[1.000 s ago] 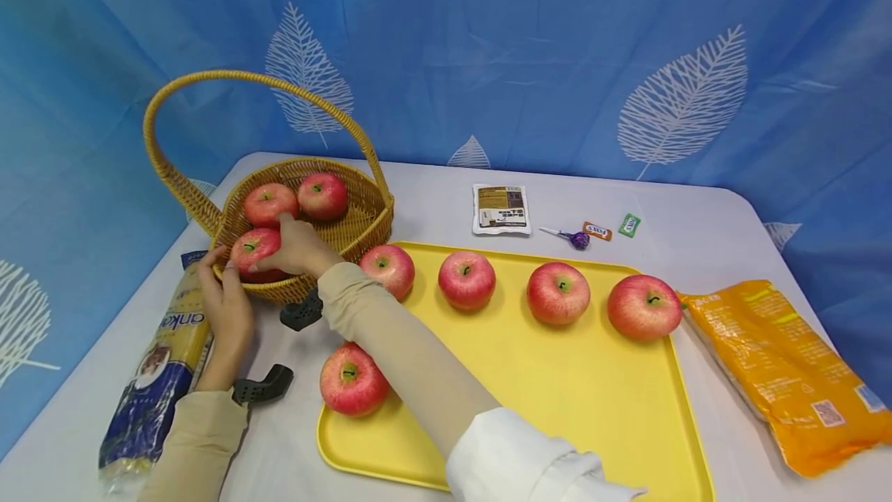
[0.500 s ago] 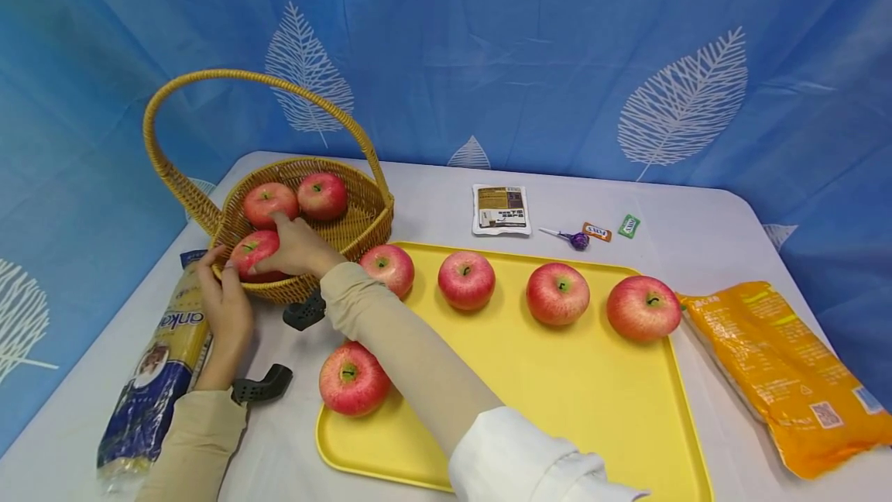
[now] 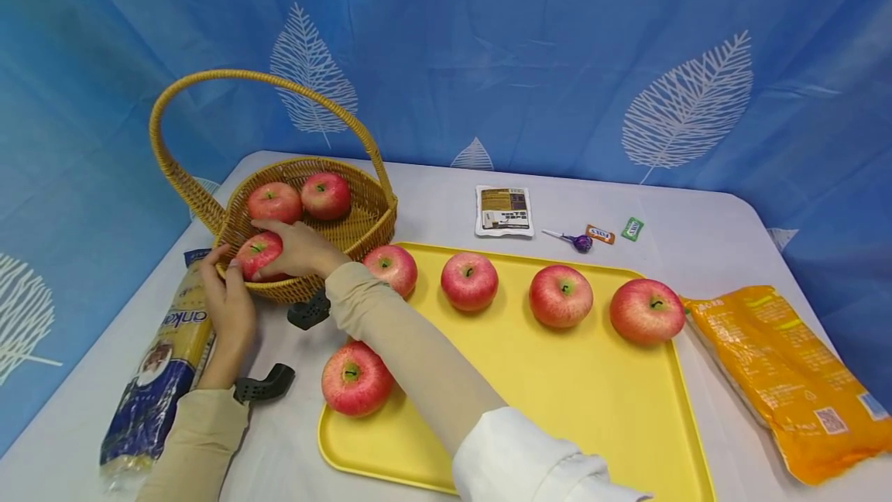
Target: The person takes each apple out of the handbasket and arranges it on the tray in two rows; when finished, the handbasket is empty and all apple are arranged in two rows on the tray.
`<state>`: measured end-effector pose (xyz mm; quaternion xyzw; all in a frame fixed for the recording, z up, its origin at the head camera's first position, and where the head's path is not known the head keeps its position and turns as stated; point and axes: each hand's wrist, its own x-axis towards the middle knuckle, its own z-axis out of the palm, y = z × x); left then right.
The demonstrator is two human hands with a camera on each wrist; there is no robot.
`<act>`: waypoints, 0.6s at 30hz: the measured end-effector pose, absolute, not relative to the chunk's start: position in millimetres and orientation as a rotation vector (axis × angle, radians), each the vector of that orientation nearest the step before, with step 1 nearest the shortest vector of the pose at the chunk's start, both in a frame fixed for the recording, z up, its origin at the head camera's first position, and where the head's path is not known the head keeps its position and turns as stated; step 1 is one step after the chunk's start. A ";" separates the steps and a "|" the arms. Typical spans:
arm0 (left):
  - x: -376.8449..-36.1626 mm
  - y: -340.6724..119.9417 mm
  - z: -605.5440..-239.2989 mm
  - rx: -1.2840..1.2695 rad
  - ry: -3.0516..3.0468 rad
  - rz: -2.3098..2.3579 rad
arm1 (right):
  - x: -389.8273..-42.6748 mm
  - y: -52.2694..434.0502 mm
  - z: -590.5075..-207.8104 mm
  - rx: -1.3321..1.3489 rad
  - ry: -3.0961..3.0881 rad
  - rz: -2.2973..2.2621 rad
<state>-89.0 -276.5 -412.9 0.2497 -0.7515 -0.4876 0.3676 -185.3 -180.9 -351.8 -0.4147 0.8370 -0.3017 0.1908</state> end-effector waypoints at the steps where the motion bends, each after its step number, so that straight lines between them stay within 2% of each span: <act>1: -89.0 -276.5 -412.9 0.639 -1.931 -1.252 | -185.3 -180.8 -351.7 -1.174 2.351 -0.840; 18: -87.2 -276.7 -412.8 0.620 -1.935 -1.253 | -187.1 -177.0 -352.7 -1.322 2.337 -0.797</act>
